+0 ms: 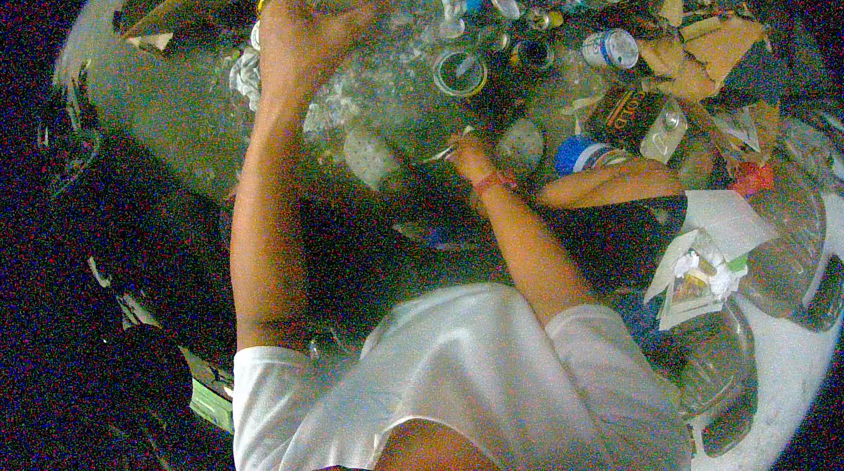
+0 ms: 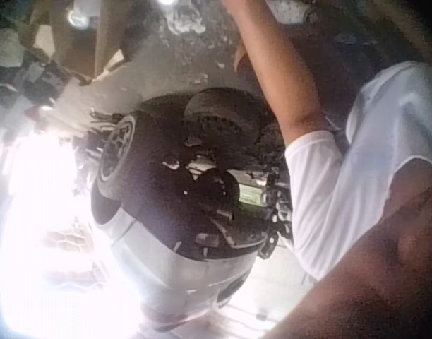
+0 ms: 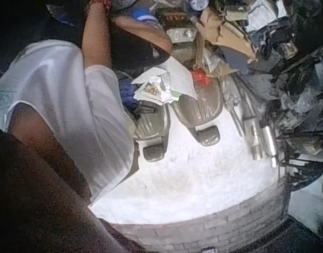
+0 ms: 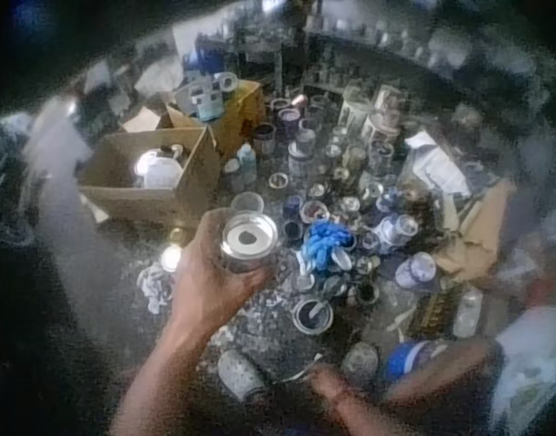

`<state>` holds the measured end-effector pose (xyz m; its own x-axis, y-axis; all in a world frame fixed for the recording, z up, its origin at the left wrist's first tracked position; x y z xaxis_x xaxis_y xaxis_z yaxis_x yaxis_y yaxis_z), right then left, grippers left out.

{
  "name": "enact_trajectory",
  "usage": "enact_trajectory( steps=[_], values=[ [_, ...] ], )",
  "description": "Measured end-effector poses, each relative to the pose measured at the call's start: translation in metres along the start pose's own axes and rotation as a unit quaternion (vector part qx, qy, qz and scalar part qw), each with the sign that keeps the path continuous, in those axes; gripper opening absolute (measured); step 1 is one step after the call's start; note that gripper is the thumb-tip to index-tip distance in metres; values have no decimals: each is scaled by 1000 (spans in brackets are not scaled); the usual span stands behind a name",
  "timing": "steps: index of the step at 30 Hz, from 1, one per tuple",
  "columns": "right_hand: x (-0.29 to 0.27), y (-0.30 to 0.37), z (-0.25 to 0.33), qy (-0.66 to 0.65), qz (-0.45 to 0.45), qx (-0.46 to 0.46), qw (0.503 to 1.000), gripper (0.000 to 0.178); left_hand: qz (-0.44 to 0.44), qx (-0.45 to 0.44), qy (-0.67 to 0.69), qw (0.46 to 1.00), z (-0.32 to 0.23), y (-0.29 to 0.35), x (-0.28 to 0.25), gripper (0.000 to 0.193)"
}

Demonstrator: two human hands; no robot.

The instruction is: The person sits on the floor and sorts through a pile of metal cans and other debris. They pick up cans, inspect them, and place them into a cardboard box.

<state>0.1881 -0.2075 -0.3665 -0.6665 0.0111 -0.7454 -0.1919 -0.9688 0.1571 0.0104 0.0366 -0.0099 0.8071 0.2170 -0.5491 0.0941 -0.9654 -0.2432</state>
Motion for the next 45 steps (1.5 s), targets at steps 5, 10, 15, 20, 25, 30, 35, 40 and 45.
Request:
enact_trajectory(
  steps=[5, 10, 15, 20, 25, 30, 35, 40, 45],
  values=[
    [-3, -11, 4, 30, 104, 42, 993, 12, 3, 4, 6, 1000, 2, -1, 1, 63],
    [-7, 5, 14, 25, 47, -64, 997, 27, 12, -8, -2, 1000, -2, -2, -1, 64],
    [-20, -10, 16, 107, 118, 31, 987, 38, 9, 22, -22, 999, -2, 0, -2, 64],
    [-60, -49, 35, 104, 190, 220, 951, 55, 11, 5, 1, 1000, 0, 1, -7, 66],
    [-64, -84, -7, -15, -132, 182, 974, 51, 39, 44, -64, 996, 6, 0, -1, 70],
    [-83, -153, 9, -193, -221, 198, 935, 40, 60, 116, -96, 987, 44, 5, 16, 64],
    [-114, -172, 56, -34, -158, -11, 987, 33, 68, 157, -140, 975, 78, 14, 33, 74],
    [-160, -160, 52, -80, -216, 77, 970, 29, 138, 138, -188, 962, 77, 24, 42, 78],
    [-210, -145, 34, -170, -267, 125, 940, 29, 144, 167, -172, 960, 86, 27, 48, 82]
  ],
)
Point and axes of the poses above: each hand's wrist, its own y-axis away from the middle knuckle, its own x-axis out of the palm, z = x × y, the point moved 3 cm from there along -y, towards the middle knuckle, and after that the axes turned 14 degrees about -z, right-handed, at the moved point
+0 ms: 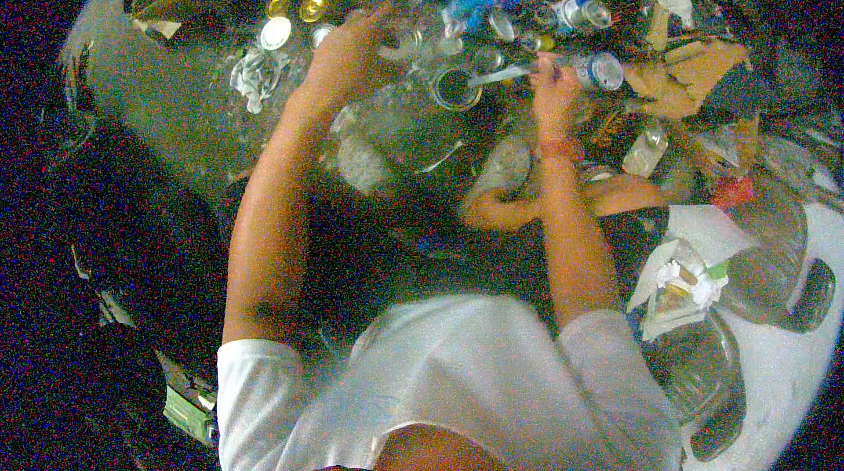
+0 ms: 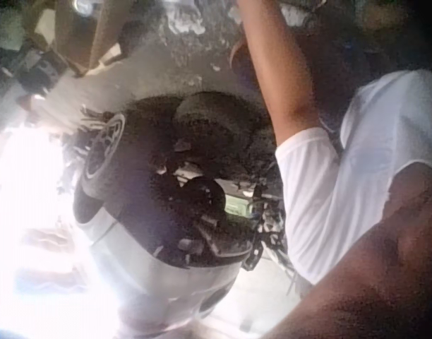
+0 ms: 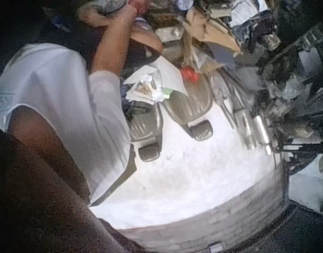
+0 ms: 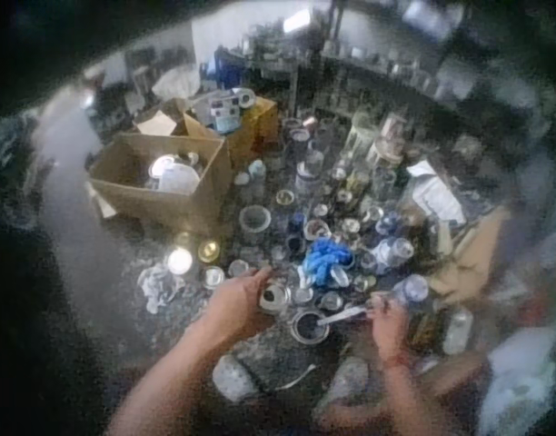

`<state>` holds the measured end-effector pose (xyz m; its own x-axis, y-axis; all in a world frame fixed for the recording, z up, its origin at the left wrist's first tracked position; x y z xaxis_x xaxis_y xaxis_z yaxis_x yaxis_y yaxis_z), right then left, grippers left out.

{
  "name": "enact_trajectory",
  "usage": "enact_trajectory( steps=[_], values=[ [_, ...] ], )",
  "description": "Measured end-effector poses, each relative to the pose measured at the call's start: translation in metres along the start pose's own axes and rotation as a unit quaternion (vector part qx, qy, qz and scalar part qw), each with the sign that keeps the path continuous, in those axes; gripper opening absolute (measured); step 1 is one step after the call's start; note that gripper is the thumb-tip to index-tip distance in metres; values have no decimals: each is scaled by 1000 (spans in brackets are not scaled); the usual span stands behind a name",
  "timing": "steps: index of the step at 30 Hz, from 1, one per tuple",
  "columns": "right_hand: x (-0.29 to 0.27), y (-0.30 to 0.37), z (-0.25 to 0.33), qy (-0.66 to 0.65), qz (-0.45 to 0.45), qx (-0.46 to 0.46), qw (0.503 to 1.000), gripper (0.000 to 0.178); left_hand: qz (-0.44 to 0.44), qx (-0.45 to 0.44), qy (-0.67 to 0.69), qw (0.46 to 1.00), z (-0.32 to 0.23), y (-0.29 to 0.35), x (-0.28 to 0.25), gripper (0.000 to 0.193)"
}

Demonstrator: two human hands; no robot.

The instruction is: The person sits on the floor and sorts through a pile of metal cans and other debris. They pick up cans, inspect them, and place them into a cardboard box.

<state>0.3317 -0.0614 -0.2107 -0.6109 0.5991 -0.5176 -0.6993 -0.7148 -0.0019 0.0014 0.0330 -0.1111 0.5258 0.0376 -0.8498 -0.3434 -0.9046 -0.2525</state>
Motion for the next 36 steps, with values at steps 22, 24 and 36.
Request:
enact_trajectory(
  steps=[22, 24, 36],
  values=[
    [31, 23, 223, -131, 184, -210, 951, 38, -56, 26, 18, 998, 27, -5, -32, 84],
    [55, 20, 235, -234, 249, -188, 921, 44, -40, 2, 30, 999, 24, -9, -44, 83],
    [141, 55, 253, 63, 272, -338, 899, 29, -171, -26, -20, 985, 44, -3, -87, 54]
  ],
)
Point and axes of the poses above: each hand's wrist, its own y-axis away from the middle knuckle, its own x-axis out of the palm, z = x × y, the point moved 3 cm from there along -y, towards the middle knuckle, and after that the axes turned 14 degrees about -z, right-handed, at the moved point
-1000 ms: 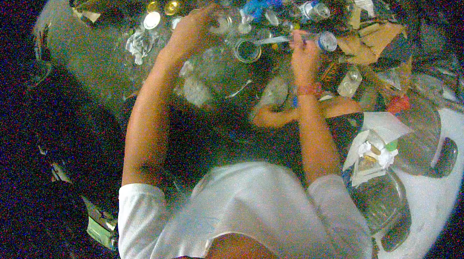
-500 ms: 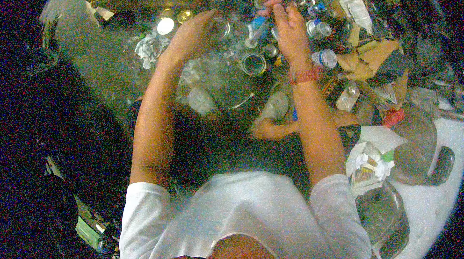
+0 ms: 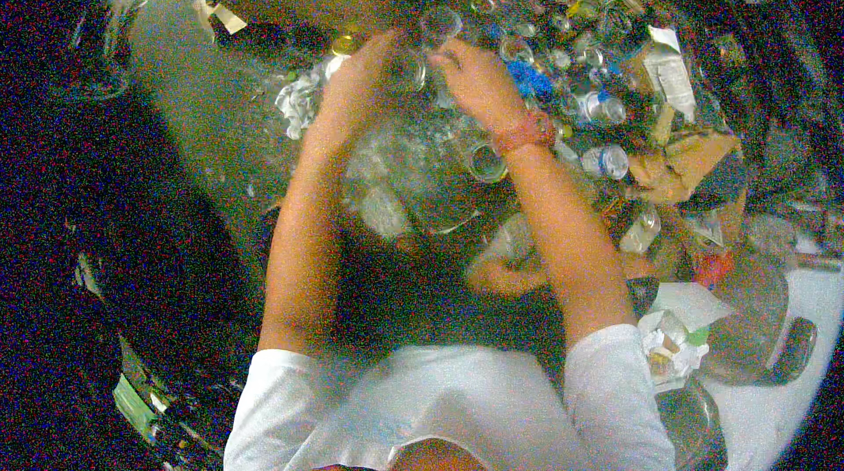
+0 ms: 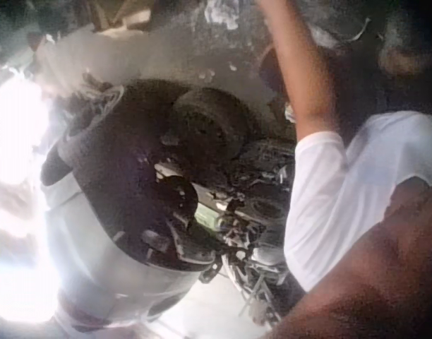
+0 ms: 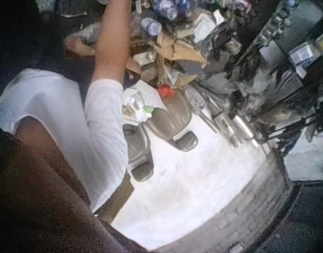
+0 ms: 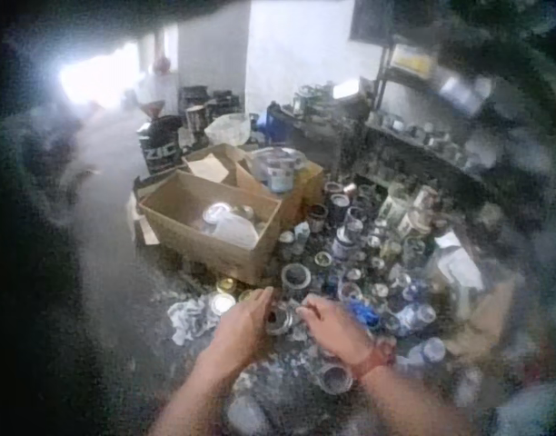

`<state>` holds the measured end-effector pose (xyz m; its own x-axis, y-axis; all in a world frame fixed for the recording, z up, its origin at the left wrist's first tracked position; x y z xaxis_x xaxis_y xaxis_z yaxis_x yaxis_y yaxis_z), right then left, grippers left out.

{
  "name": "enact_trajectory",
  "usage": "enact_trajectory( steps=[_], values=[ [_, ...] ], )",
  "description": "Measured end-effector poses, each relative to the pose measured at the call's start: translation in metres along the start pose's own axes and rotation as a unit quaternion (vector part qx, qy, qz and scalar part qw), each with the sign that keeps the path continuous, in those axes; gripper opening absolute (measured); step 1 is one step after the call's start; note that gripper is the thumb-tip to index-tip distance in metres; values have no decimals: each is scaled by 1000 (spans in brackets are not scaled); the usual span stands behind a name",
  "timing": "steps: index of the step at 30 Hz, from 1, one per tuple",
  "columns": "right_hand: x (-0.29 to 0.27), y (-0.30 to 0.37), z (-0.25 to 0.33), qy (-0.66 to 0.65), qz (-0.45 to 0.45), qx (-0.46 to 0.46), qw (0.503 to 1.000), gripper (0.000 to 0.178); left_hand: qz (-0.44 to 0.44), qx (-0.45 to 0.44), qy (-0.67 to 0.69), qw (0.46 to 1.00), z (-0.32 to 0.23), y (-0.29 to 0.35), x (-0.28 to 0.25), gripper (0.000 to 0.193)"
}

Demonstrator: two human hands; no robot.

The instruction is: The person sits on the floor and sorts through a pile of metal cans and other debris. They pick up cans, inspect them, and place them into a cardboard box.

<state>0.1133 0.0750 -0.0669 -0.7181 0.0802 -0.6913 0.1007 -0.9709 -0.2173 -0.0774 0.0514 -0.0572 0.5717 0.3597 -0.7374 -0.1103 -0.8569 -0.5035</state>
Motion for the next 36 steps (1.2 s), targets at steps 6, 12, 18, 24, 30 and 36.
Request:
enact_trajectory(
  steps=[6, 12, 18, 24, 30, 36],
  values=[
    [0, -5, 9, 83, -23, -81, 993, 30, 2, 8, 15, 1000, 1, -1, -3, 51],
    [-2, -7, 14, 127, -5, -78, 989, 29, 1, 24, 16, 1000, 4, -1, 2, 48],
    [-18, -1, 36, 262, 8, -117, 958, 31, 38, 15, 37, 998, -3, 0, 6, 48],
    [-30, -12, -10, 74, 89, -94, 989, 31, 52, 22, 102, 993, -14, 2, 1, 61],
    [-29, -12, -23, -6, 140, -29, 990, 36, 60, 14, 128, 990, -21, 2, -5, 64],
    [-39, -9, -17, -21, 169, -28, 985, 35, 77, 5, 140, 987, -29, 1, -8, 63]
  ],
)
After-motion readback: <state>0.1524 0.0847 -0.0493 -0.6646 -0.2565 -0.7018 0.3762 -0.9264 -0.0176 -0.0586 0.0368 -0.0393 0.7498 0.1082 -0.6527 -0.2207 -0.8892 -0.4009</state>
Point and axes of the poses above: each hand's wrist, its own y-axis away from the middle knuckle, its own x-axis out of the palm, z = x × y, the point moved 3 cm from there along -y, towards the middle knuckle, and after that the axes turned 14 degrees about -z, right-handed, at the moved point
